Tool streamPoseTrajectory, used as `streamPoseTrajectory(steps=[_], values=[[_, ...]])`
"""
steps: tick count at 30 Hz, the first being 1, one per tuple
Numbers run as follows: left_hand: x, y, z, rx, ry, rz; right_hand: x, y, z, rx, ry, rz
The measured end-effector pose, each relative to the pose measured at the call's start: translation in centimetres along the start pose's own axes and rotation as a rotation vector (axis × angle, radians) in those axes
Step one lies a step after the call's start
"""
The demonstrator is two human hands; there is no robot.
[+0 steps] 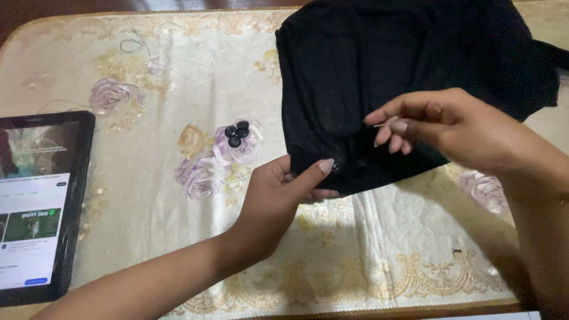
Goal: The person threads a needle and sews a black button onto a black garment laid on a table, pushing the needle through the fabric and button repeatedly and pulling the thread taut. Scissors and spare buttons rest on the table beside a tablet playing a video.
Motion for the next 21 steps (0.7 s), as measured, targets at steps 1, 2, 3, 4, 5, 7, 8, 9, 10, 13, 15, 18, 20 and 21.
streamPoseTrajectory(steps=[1, 2, 3, 4, 5, 7, 8, 9, 10, 13, 15, 18, 20, 21], values=[[0.0, 0.0, 0.0, -0.007, -0.006, 0.02, -0.4, -0.7, 0.4, 0.002, 0.049, -0.102], [0.0, 0.0, -0.1, -0.014, -0.011, 0.04, -0.9, -1.3, 1.0, 0.004, 0.097, -0.205], [-0.1, 0.0, -0.1, -0.014, -0.01, 0.05, -1.3, -1.9, 1.8, 0.039, 0.146, -0.162], [-0.1, 0.1, -0.1, -0.015, -0.009, 0.059, -1.6, -2.5, 2.7, 0.075, 0.196, -0.118], [-0.1, 0.1, -0.1, -0.017, -0.009, 0.068, -2.0, -2.8, 3.4, 0.112, 0.247, -0.075], [-0.1, 0.1, 0.0, 0.0, -0.004, 0.052, -2.9, -3.2, 4.6, 0.255, 0.392, 0.212], [-0.1, 0.0, 0.0, 0.008, -0.003, 0.043, -3.2, -3.4, 5.1, 0.327, 0.463, 0.356], [-0.1, 0.0, 0.1, 0.017, -0.007, 0.04, -3.5, -3.6, 5.3, 0.346, 0.463, 0.374], [-0.2, -0.1, 0.1, 0.025, -0.012, 0.036, -3.8, -3.8, 5.4, 0.366, 0.462, 0.392], [-0.3, -0.1, 0.1, 0.029, -0.017, 0.026, -4.3, -4.0, 5.3, 0.37, 0.482, 0.431], [-0.3, -0.1, 0.1, 0.027, -0.025, 0.022, -4.4, -4.1, 5.2, 0.365, 0.506, 0.458], [-0.4, -0.1, 0.2, 0.022, -0.047, 0.027, -4.5, -4.4, 5.1, 0.373, 0.581, 0.495], [-0.4, -0.1, 0.3, 0.014, -0.054, 0.039, -4.5, -4.7, 5.2, 0.371, 0.678, 0.495], [-0.4, -0.1, 0.3, 0.015, -0.051, 0.043, -4.5, -4.8, 5.3, 0.373, 0.666, 0.49]])
Point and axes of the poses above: each hand's wrist, its own z-axis away from the middle knuckle, its own y-axis out of the back of the hand, x = y × z, the point moved 1 cm from there along -z, towards the middle knuckle, and after that the axes turned 1 degree about x, right-handed, at the moved point
